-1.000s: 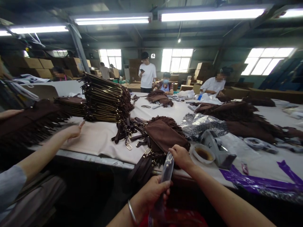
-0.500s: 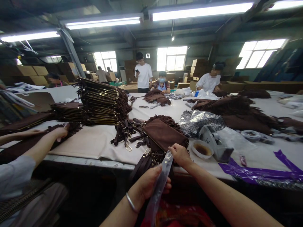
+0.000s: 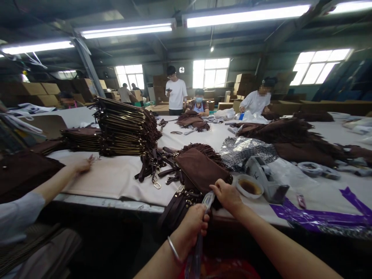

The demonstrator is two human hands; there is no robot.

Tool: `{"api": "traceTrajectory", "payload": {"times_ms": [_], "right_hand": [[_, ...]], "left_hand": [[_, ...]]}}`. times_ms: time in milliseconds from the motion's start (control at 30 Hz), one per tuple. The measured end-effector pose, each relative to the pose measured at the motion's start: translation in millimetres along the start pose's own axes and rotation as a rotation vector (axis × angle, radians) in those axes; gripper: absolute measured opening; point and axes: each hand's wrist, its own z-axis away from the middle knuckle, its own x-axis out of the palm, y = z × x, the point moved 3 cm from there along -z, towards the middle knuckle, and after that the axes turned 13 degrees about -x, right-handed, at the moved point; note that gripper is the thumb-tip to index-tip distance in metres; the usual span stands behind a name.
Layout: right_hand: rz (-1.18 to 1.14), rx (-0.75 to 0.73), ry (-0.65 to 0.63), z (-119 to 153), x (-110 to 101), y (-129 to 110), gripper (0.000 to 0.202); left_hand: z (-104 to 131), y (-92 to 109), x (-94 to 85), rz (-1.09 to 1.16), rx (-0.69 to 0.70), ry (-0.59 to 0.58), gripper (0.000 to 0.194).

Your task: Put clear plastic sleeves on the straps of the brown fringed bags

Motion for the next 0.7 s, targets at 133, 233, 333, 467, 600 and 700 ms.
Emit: {"api": "traceTrajectory", "payload": {"times_ms": [133,233,333,467,600,700], "right_hand": [[-0.156,-0.517,-0.040,14.7,-24.6,-20.3,0.025],[-0.086,-0.728,-0.146,21.4,-26.8,-32.3,0.017],[-0.050,-0.745,-0.212,15.7,-17.7,-35.3,0.009],[-0.064,-0.758,-0.322,1.8,-7.6,-37.3,0.013],[-0.014,-0.845,-0.404,-7.7,-6.0,-42.8,0.019],[0.008,-0.913,-0.388,-7.1,-5.3,-44.3,0.009]], "left_hand": [[2.0,4.0,-2.2,0.000,-0.040,-0.035,0.027],[1.3,1.9,0.6,0.009,-0.045,-0.048,0.027],[1.6,-2.2,2.6,-0.028,0.020,-0.013,0.032],[2.5,0.2,-0.5,-0.229,0.273,0.189,0.029],[1.8,4.0,-2.0,-0.297,0.426,0.308,0.018],[1.3,-0.4,-1.9,-0.185,0.256,0.174,0.019]]}}
